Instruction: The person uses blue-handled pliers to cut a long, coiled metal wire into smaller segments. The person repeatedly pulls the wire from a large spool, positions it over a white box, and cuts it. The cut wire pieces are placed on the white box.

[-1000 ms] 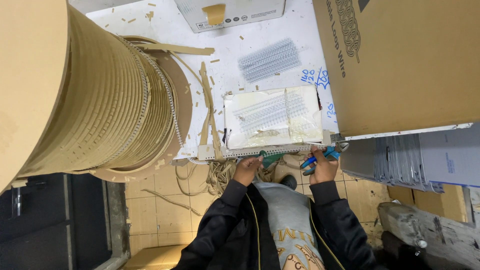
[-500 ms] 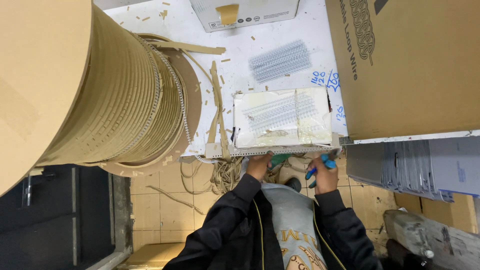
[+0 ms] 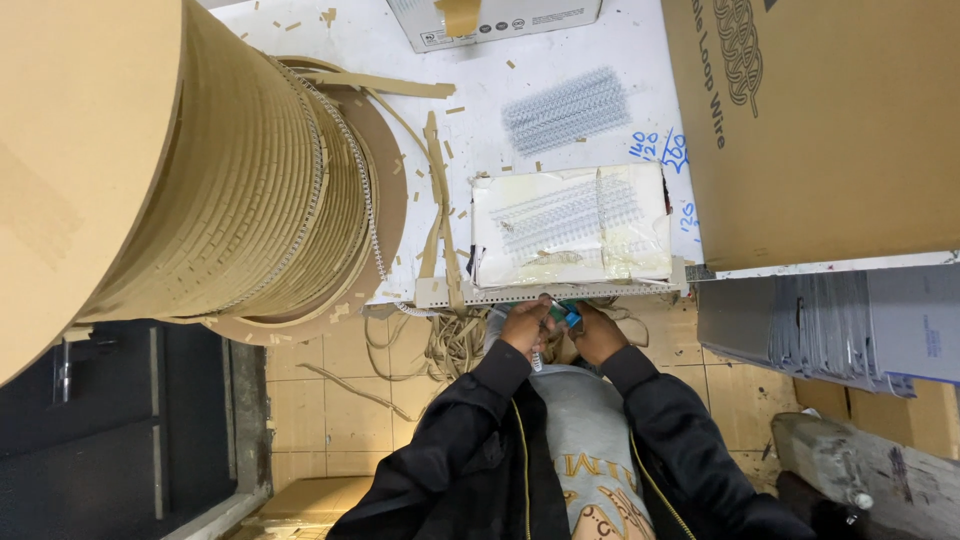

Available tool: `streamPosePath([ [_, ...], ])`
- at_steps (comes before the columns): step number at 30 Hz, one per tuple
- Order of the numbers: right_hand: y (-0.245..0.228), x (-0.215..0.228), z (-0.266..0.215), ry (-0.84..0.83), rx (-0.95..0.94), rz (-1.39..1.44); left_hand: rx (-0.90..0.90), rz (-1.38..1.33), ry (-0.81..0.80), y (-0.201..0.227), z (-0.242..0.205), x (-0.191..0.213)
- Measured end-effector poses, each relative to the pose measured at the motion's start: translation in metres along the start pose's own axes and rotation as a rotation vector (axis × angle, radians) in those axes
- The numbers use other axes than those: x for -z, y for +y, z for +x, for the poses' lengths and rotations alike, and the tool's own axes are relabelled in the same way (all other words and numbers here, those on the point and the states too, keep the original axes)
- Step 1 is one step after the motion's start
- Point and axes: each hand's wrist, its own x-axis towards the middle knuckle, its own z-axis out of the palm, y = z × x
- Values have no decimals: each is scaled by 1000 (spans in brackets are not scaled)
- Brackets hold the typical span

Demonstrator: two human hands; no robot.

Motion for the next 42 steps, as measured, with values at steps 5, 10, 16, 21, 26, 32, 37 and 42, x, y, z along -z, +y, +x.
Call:
streamPosePath([
  [5,-9,2,0,-24,20,-26,50,-198,-34,2,2,-13],
  [10,33,-24,26,127,96,-75,-2,-152,1,-44,57,-1],
  [16,103,-55,17,397,-61,718,57,-275,-40,-11,18,-13],
  [21,46,10,-9,670,-184,1687,80,-404,-130,-40,43,9],
  [26,63,23,9,619,-232,1947,91,-460,-156,-44,58,8],
  [32,74,19,12,819,-321,1717,52,-383,-139,-31,38,4],
  [37,36,31,-33,942,-256,1452,-106,-114,-58,-1,-28,-9],
  [42,-25,61,-75,1028,48,1212,-392,-92,34,40,-71,-25],
])
